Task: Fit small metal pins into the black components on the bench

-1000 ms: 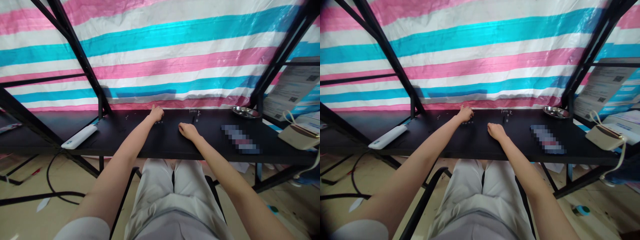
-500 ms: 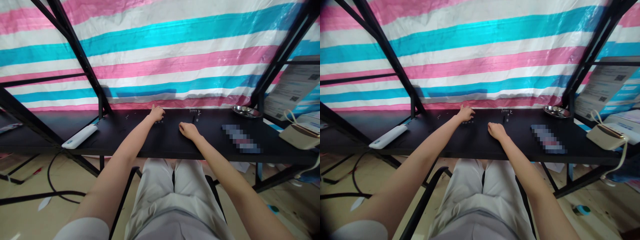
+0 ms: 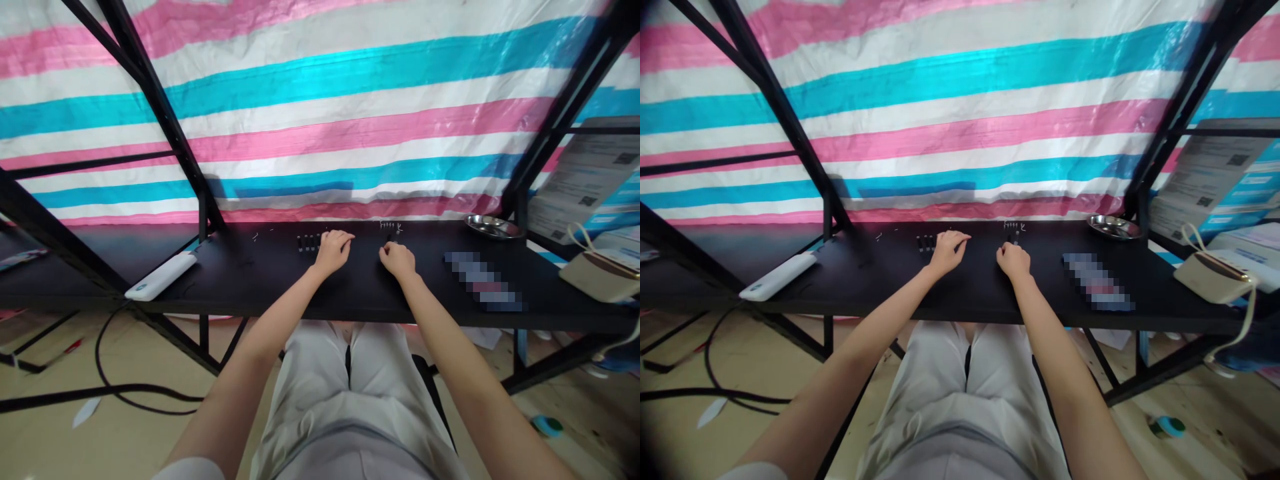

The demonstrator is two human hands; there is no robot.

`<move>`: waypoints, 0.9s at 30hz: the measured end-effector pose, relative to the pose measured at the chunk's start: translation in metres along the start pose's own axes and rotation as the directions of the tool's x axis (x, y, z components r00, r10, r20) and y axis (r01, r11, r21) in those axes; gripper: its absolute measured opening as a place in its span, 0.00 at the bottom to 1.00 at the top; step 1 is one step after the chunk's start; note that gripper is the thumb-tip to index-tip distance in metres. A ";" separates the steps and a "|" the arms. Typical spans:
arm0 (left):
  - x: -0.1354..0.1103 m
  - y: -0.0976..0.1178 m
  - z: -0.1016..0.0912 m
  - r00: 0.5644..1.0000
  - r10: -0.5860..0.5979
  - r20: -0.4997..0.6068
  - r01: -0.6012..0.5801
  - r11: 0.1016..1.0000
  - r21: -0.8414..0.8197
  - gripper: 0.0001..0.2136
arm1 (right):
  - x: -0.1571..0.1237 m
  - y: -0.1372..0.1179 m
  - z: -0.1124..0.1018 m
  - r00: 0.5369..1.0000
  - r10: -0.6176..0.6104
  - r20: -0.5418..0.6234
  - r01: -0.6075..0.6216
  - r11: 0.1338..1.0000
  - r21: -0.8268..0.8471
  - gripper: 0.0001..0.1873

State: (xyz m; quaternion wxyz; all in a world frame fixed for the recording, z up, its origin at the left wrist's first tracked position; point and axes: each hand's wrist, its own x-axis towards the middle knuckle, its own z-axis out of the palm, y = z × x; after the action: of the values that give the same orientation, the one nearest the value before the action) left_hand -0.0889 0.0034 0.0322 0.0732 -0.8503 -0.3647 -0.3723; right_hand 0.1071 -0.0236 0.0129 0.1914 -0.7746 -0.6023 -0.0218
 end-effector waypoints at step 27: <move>-0.018 -0.050 -0.014 0.817 -0.470 0.334 0.355 0.867 0.350 0.08 | 0.001 0.002 0.004 0.999 0.004 0.043 -0.005 1.000 0.026 0.17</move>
State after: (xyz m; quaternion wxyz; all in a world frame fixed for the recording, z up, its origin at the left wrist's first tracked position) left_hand -0.1390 0.0242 0.0223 0.0279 -0.7901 -0.5962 -0.1397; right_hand 0.1087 -0.0216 0.0091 0.1884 -0.7736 -0.6050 0.0031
